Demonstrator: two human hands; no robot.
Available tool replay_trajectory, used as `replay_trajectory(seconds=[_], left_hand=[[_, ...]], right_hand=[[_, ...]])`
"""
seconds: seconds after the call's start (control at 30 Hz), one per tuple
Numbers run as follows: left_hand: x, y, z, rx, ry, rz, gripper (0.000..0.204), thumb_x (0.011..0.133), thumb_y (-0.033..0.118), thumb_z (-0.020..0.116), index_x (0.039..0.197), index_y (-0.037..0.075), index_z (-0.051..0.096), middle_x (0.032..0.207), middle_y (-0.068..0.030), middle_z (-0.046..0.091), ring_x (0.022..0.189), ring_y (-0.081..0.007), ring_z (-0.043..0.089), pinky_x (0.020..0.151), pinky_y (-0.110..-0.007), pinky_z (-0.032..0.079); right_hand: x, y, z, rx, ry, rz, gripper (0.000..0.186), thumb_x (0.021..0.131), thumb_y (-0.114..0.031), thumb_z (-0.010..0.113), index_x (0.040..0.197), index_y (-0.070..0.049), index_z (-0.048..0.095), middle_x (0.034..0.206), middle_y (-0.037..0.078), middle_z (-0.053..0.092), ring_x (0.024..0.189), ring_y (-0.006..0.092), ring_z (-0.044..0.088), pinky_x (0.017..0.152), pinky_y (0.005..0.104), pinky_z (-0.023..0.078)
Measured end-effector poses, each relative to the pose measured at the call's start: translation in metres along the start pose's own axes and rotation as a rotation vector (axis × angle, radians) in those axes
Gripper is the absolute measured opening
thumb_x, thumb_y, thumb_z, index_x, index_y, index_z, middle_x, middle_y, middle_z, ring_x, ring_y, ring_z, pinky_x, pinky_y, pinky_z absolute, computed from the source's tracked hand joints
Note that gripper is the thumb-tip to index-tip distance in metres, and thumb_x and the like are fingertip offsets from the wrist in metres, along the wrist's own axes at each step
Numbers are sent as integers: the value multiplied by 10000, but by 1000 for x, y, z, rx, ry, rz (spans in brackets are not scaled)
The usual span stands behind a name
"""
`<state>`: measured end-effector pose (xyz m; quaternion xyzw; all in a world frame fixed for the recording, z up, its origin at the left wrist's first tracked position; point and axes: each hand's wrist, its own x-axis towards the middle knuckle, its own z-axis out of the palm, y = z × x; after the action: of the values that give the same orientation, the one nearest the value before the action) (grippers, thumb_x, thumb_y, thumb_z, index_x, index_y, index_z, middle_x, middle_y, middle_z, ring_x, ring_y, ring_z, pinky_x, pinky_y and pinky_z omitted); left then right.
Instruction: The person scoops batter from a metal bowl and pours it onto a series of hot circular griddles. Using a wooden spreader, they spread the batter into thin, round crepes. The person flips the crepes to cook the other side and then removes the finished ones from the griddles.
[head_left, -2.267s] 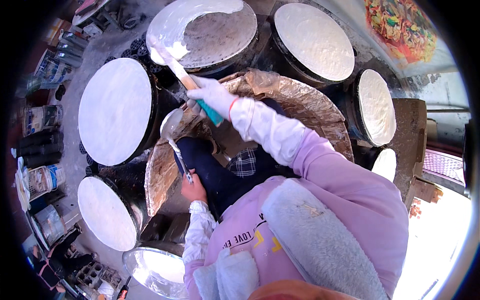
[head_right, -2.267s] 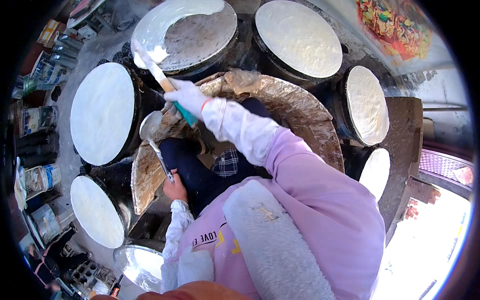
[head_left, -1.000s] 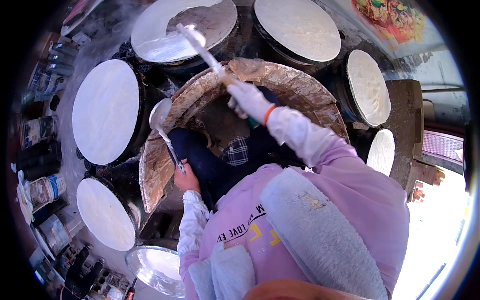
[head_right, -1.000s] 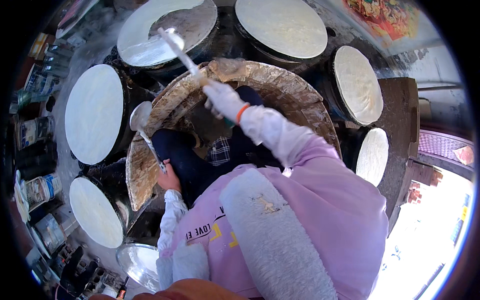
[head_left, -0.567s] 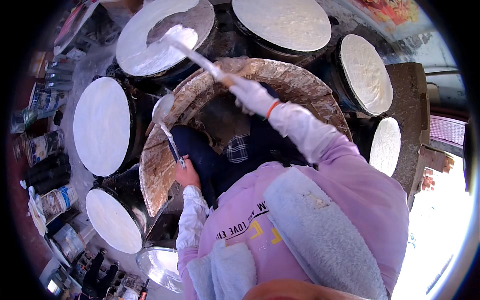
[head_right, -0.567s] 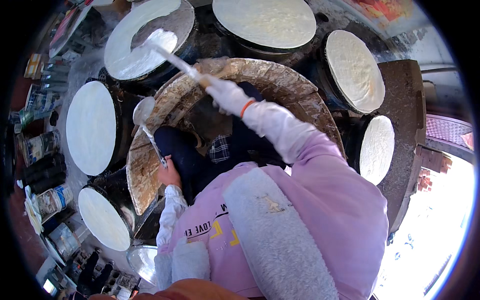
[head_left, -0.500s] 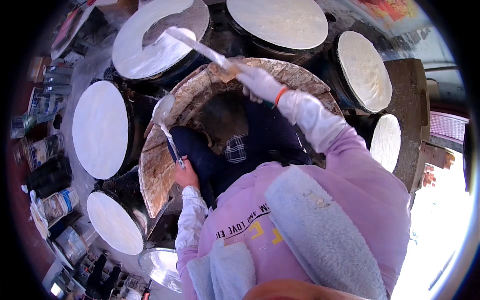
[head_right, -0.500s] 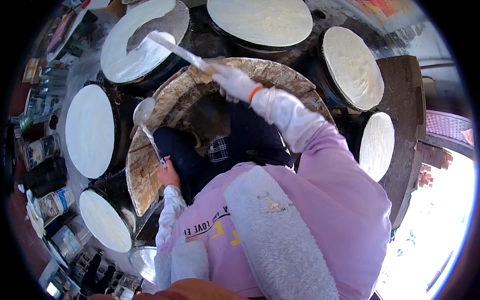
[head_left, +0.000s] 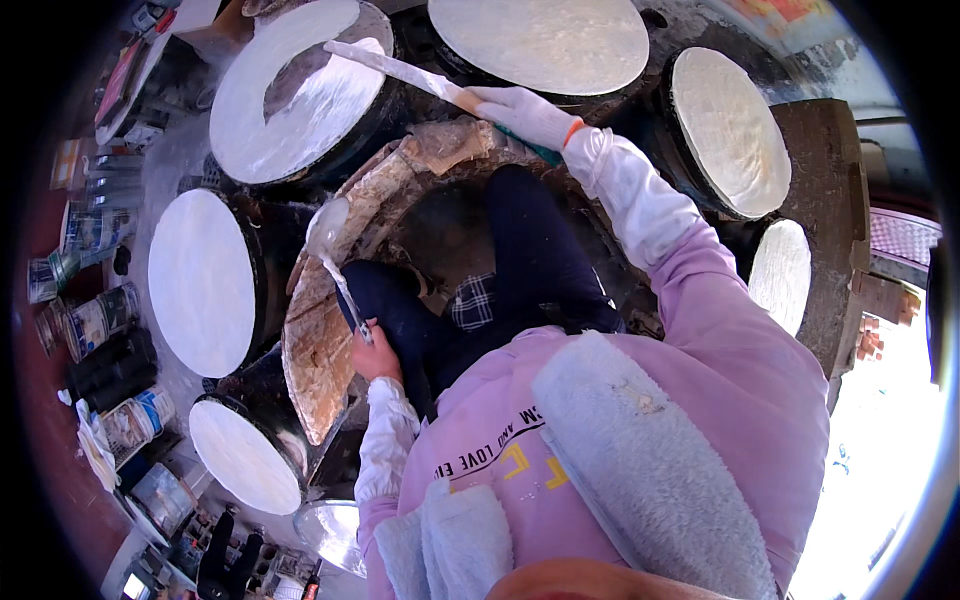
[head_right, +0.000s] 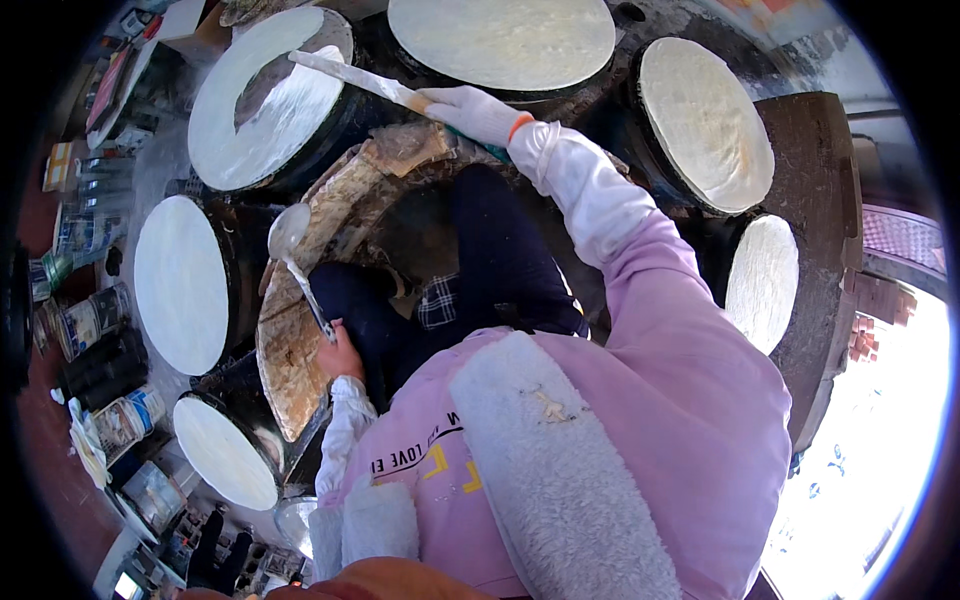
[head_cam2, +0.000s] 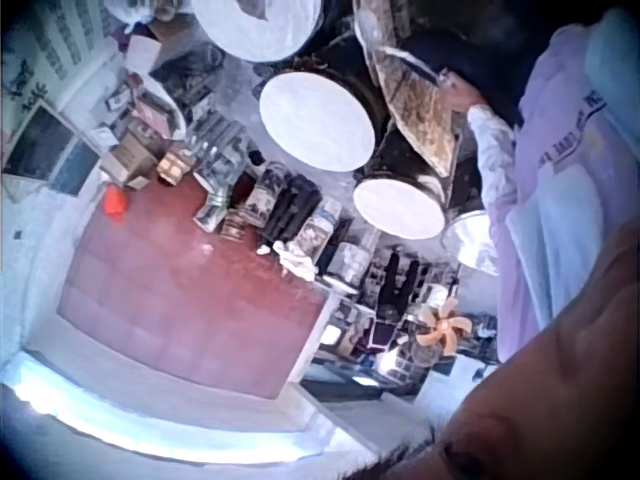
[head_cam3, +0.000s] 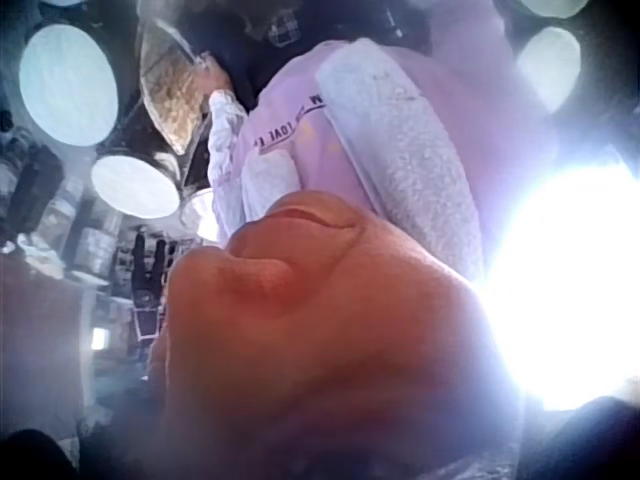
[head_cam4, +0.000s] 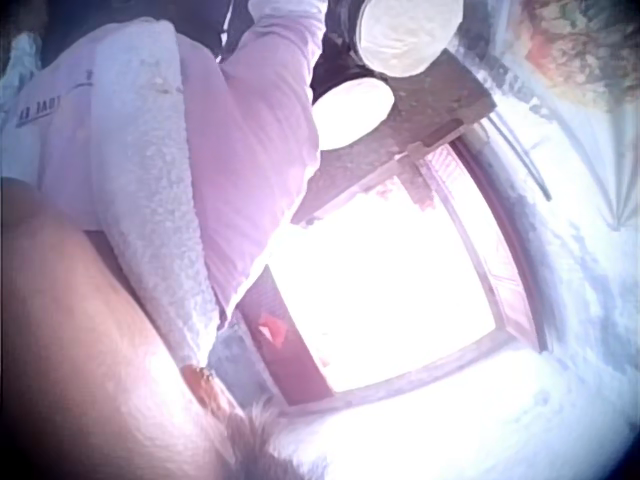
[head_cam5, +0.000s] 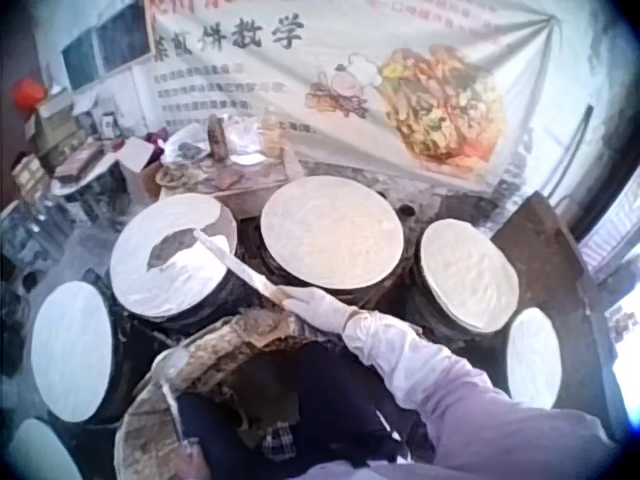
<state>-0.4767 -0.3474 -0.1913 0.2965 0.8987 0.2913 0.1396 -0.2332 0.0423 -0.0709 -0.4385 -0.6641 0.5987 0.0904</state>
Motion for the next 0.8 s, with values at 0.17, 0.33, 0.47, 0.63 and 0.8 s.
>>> replay_trajectory(seconds=[0.17,0.33,0.47,0.63,0.8], left_hand=[[3,4,4,69,-23,7,241,913,259,593,980,92,755,838,-184,716,778,-355,703,712,-438,526],[1,2,3,1,-4,12,209,895,212,598,948,77,749,814,-168,716,754,-319,705,701,-422,525],[8,15,1,9,-57,-34,207,895,212,598,937,72,744,829,-170,717,770,-323,704,713,-418,527],[5,-11,5,75,15,81,204,888,201,592,939,71,741,842,-168,716,782,-332,701,721,-422,528],[6,-6,3,27,-17,-37,198,881,193,583,934,82,738,837,-149,719,768,-320,702,717,-418,531]], right_hand=[[-20,20,15,152,-292,13,493,1035,-302,477,1522,-263,417,679,38,596,478,103,554,395,268,468],[4,19,8,69,20,30,485,1042,-250,461,1525,-263,412,655,31,571,417,91,526,371,254,446],[94,15,5,-620,515,-452,252,1011,-237,496,1232,-122,540,798,221,682,752,413,673,635,523,523],[64,-37,52,-621,517,-300,357,1015,-261,479,1357,-160,463,824,218,694,786,436,674,656,549,516],[107,-18,45,-573,535,-227,344,1003,-247,491,1324,-124,483,850,243,690,824,443,674,704,546,518]])
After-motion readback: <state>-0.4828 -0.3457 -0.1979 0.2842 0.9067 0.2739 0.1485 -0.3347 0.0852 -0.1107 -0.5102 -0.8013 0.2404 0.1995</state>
